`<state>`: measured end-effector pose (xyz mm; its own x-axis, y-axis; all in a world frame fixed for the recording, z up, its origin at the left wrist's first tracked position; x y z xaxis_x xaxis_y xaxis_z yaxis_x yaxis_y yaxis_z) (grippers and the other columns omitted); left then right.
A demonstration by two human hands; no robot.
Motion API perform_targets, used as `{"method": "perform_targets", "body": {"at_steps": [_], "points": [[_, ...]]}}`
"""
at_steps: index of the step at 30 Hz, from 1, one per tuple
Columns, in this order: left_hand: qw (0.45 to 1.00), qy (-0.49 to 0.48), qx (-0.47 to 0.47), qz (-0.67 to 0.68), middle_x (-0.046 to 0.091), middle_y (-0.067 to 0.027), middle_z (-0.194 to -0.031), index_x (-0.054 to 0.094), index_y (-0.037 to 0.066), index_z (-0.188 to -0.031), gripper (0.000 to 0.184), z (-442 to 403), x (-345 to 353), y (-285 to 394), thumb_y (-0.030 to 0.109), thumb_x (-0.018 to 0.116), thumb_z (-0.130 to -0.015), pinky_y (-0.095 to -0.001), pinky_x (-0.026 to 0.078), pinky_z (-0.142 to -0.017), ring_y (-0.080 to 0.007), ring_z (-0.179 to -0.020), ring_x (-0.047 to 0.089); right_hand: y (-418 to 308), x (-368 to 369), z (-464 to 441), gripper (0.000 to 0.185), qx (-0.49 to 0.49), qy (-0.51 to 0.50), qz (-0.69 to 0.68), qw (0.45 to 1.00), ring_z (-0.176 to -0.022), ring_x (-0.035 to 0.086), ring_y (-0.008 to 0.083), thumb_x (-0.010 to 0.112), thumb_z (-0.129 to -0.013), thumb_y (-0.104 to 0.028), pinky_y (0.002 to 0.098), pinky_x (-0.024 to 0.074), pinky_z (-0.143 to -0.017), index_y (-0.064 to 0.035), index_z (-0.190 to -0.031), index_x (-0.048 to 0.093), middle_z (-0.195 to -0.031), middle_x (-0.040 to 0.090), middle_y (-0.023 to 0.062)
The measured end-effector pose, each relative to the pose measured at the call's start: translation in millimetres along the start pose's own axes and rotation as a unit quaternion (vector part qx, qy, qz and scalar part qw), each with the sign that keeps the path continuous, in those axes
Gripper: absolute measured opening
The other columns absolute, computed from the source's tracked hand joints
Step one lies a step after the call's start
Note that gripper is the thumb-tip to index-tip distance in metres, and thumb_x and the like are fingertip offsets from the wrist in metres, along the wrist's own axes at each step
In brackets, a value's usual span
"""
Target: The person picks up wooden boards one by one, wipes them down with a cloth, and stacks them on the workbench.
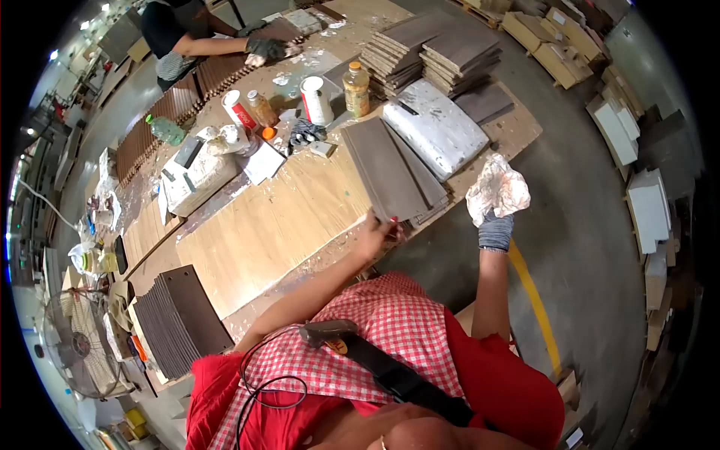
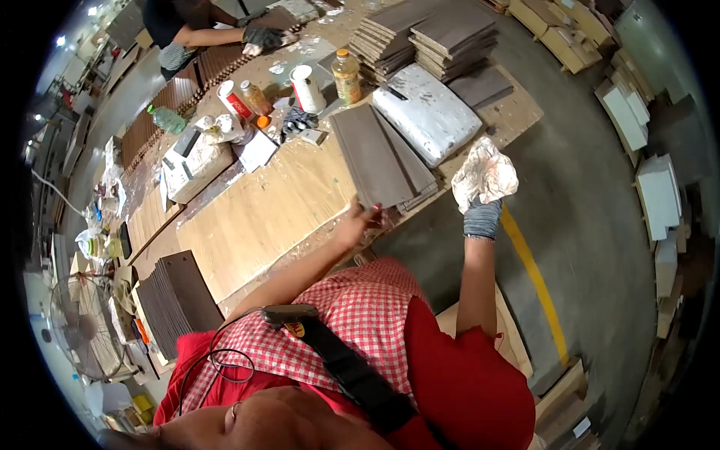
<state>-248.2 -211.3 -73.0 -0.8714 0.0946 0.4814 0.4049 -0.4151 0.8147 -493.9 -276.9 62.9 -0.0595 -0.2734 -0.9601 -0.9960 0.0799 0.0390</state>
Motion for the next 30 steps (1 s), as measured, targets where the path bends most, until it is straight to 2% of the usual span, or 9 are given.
{"method": "perform_targets", "body": {"at_steps": [3,5,9,10,12,17,20,27,30], "points": [[0.978,-0.043,-0.1,-0.18,0.058,-0.0109,-0.098,0.002,0.011,-0.142,0.069,-14,0,-27,0.01,0.049,-0.091,-0.0296,0.051,-0.066,-0.0173,-0.083,0.059,-7,22,-7,0.052,-0.037,0.04,0.072,0.996,-0.119,0.044,0.0301,0.039,-0.084,-0.032,0.0397,0.0315,-0.102,0.0004,-0.125,0.045,-0.13,0.046,0.0162],[0.977,-0.082,-0.078,-0.183,0.058,-0.0109,-0.1,0.003,0.01,-0.142,0.068,-29,4,-28,0.01,0.048,-0.091,-0.0288,0.05,-0.069,-0.017,-0.084,0.059,-30,4,-12,0.056,-0.011,-0.073,0.152,0.986,-0.128,0.034,0.0295,0.034,-0.087,-0.031,0.0361,0.0209,-0.109,0.0013,-0.133,0.036,-0.139,0.036,0.017],[0.961,-0.178,-0.061,-0.201,0.058,-0.0111,-0.106,0.0,0.006,-0.143,0.07,-39,8,-29,0.008,0.046,-0.092,-0.0269,0.047,-0.076,-0.0166,-0.088,0.058,-50,1,-45,0.043,-0.04,0.073,-0.2,0.976,-0.107,0.051,0.0323,0.043,-0.085,-0.027,0.0396,0.0357,-0.098,0.0003,-0.116,0.053,-0.117,0.055,0.0178],[0.969,-0.166,-0.039,-0.178,0.059,-0.0095,-0.106,0.001,0.004,-0.143,0.068,-35,8,-24,0.007,0.045,-0.092,-0.0253,0.045,-0.079,-0.0162,-0.09,0.058,-74,-10,-46,0.035,-0.125,0.176,-0.128,0.968,-0.097,0.054,0.031,0.047,-0.084,-0.024,0.039,0.0411,-0.09,-0.0013,-0.109,0.056,-0.105,0.059,0.016],[0.971,-0.175,-0.039,-0.156,0.059,-0.0088,-0.106,0.004,0.004,-0.143,0.066,-31,9,-16,0.007,0.045,-0.092,-0.0248,0.045,-0.078,-0.0159,-0.09,0.058,-80,29,-57,0.031,-0.046,0.025,-0.429,0.902,-0.096,0.055,0.0277,0.049,-0.085,-0.021,0.0363,0.0424,-0.089,-0.0005,-0.108,0.056,-0.105,0.059,0.0142],[0.977,-0.102,-0.031,-0.184,0.058,-0.0096,-0.112,0.031,0.003,-0.138,0.049,5,-13,31,0.008,0.045,-0.092,-0.0258,0.047,-0.076,-0.0164,-0.09,0.059,-168,118,-69,0.03,-0.23,-0.004,-0.235,0.945,-0.09,0.058,0.0255,0.055,-0.083,-0.018,0.0339,0.0459,-0.086,-0.0068,-0.111,0.059,-0.102,0.06,0.0134],[0.987,-0.076,0.014,-0.141,0.058,-0.0108,-0.113,0.036,0.004,-0.136,0.043,40,-65,53,0.009,0.043,-0.093,-0.0284,0.047,-0.08,-0.0175,-0.093,0.058,-155,86,-34,0.041,-0.19,0.006,-0.186,0.964,-0.121,0.037,0.0337,0.058,-0.08,-0.028,0.0423,0.0298,-0.103,-0.015,-0.12,0.055,-0.13,0.043,0.0154],[0.923,0.29,0.141,-0.212,0.063,-0.0091,-0.102,0.052,0.004,-0.121,0.032,211,-262,120,0.008,0.043,-0.09,-0.0281,0.047,-0.077,-0.0163,-0.086,0.06,-142,84,-23,0.038,-0.169,-0.03,-0.257,0.951,-0.116,0.043,0.0317,0.06,-0.08,-0.018,0.0396,0.0325,-0.102,-0.0094,-0.117,0.057,-0.125,0.048,0.0143],[0.705,0.501,0.119,-0.487,0.056,-0.0126,-0.115,0.053,0.004,-0.119,0.036,318,-312,159,0.008,0.056,-0.083,-0.0354,0.042,-0.087,-0.023,-0.103,0.054,-142,79,-35,0.035,-0.156,-0.054,-0.286,0.944,-0.111,0.047,0.0318,0.06,-0.079,-0.012,0.0372,0.0354,-0.099,-0.0072,-0.113,0.059,-0.12,0.052,0.0146]]}}
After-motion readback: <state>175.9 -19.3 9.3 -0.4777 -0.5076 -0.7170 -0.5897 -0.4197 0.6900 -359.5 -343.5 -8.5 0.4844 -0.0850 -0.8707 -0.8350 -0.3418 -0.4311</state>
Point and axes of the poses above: each hand's wrist, its own z-axis away from the middle knuckle, its own x-axis out of the palm, y = z × x, the point moved 9 cm from there along -z, towards the middle knuckle
